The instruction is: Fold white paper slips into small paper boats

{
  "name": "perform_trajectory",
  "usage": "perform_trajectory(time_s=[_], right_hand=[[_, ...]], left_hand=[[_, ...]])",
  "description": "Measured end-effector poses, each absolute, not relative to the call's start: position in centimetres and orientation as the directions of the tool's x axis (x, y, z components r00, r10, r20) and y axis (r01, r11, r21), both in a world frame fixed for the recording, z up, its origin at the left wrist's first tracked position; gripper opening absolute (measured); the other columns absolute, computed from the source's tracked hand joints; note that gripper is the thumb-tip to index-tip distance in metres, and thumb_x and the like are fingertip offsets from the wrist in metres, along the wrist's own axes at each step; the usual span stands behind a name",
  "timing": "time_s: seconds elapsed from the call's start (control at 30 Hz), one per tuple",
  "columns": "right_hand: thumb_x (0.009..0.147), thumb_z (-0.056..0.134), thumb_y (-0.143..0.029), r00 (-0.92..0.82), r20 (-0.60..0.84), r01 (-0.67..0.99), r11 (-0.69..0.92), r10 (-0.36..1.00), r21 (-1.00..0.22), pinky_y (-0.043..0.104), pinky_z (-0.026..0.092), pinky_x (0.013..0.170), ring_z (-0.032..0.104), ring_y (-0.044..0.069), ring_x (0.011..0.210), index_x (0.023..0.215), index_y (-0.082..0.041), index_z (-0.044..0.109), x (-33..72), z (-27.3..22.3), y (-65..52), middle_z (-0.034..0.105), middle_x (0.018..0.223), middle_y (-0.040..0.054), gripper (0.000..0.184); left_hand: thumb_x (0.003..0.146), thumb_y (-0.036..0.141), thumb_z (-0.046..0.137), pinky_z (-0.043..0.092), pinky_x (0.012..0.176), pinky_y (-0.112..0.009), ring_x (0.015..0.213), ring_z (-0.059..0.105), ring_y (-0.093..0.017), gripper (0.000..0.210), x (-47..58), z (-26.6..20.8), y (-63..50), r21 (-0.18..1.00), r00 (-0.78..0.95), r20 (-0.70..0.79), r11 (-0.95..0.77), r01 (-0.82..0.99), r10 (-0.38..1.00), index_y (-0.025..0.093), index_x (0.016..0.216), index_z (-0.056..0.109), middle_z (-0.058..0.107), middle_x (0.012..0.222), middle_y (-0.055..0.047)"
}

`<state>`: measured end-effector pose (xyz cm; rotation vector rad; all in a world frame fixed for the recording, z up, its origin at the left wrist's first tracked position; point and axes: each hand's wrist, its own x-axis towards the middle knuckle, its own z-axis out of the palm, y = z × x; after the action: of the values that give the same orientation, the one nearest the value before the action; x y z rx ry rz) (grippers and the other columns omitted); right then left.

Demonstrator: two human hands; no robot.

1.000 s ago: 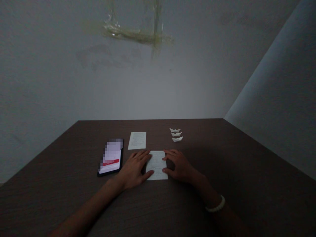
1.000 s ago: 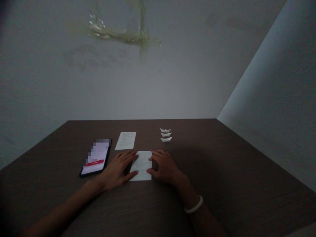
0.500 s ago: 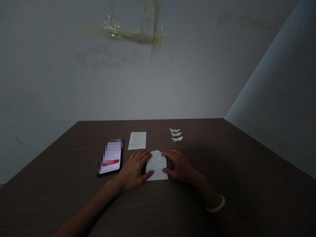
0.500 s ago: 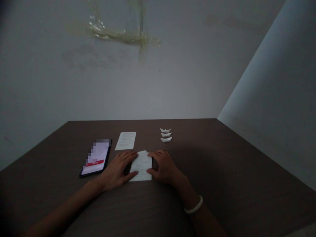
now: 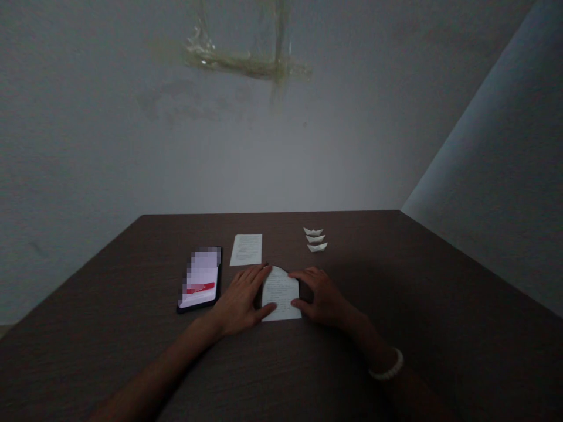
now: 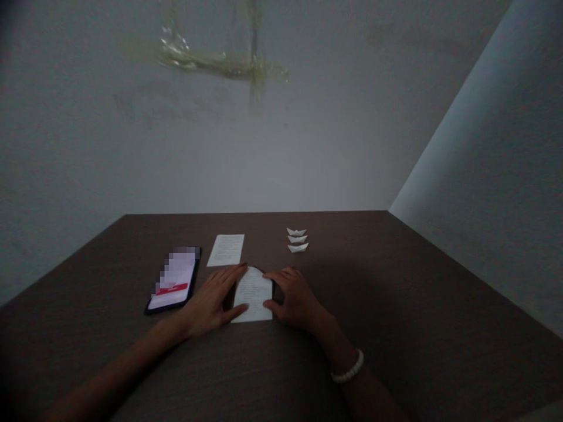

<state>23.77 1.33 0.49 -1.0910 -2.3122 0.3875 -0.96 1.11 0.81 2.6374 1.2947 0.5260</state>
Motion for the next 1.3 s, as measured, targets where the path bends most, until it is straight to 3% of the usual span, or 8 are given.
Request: perform_trajectory(time_s=[0.2,0.63,0.97,1.3], right_hand=[[0.072,0.072,-0.027,-0.516,0.372,0.619,0.636,0.772,-0.461,0.042,0.038,0.097,0.053,0.026,0.109,0.125,-0.020,0.052,23.7,0.3,1.3,0.061,0.119,0.0094,0.057],[0.070,0.073,-0.028,-0.483,0.391,0.605,0.622,0.783,-0.497,0.045,0.035,0.104,0.048,0.026,0.121,0.133,-0.020,0.046,23.9,-0.3,1.7,0.052,0.134,0.0112,0.069],[0.067,0.075,-0.028,-0.449,0.377,0.602,0.585,0.811,-0.543,0.048,0.029,0.109,0.039,0.028,0.131,0.147,-0.020,0.024,24.2,-0.7,2.0,0.039,0.146,0.0127,0.095],[0.062,0.080,-0.021,-0.402,0.419,0.546,0.580,0.814,-0.605,0.044,0.037,0.102,0.049,0.027,0.117,0.147,-0.021,0.024,23.9,-0.4,1.8,0.051,0.132,0.0122,0.102]], left_hand=[[0.082,0.044,0.062,0.036,0.105,-0.049,0.129,0.040,-0.032,0.073,-1.1,0.7,0.9,0.314,0.555,0.292,-0.626,0.714,0.779,0.020,0.143,0.030,0.042,0.141,-0.015],[0.085,0.043,0.059,0.036,0.107,-0.048,0.133,0.036,-0.031,0.064,-1.4,0.5,0.9,0.296,0.592,0.278,-0.654,0.696,0.756,0.017,0.139,0.037,0.036,0.146,-0.016],[0.089,0.037,0.057,0.037,0.107,-0.049,0.132,0.038,-0.028,0.068,-1.6,0.5,0.6,0.362,0.622,0.300,-0.690,0.627,0.723,0.025,0.146,0.022,0.037,0.146,-0.012],[0.085,0.031,0.062,0.039,0.105,-0.052,0.131,0.039,-0.031,0.084,-1.6,0.5,0.5,0.408,0.599,0.372,-0.705,0.580,0.709,0.026,0.149,0.007,0.034,0.148,-0.014]])
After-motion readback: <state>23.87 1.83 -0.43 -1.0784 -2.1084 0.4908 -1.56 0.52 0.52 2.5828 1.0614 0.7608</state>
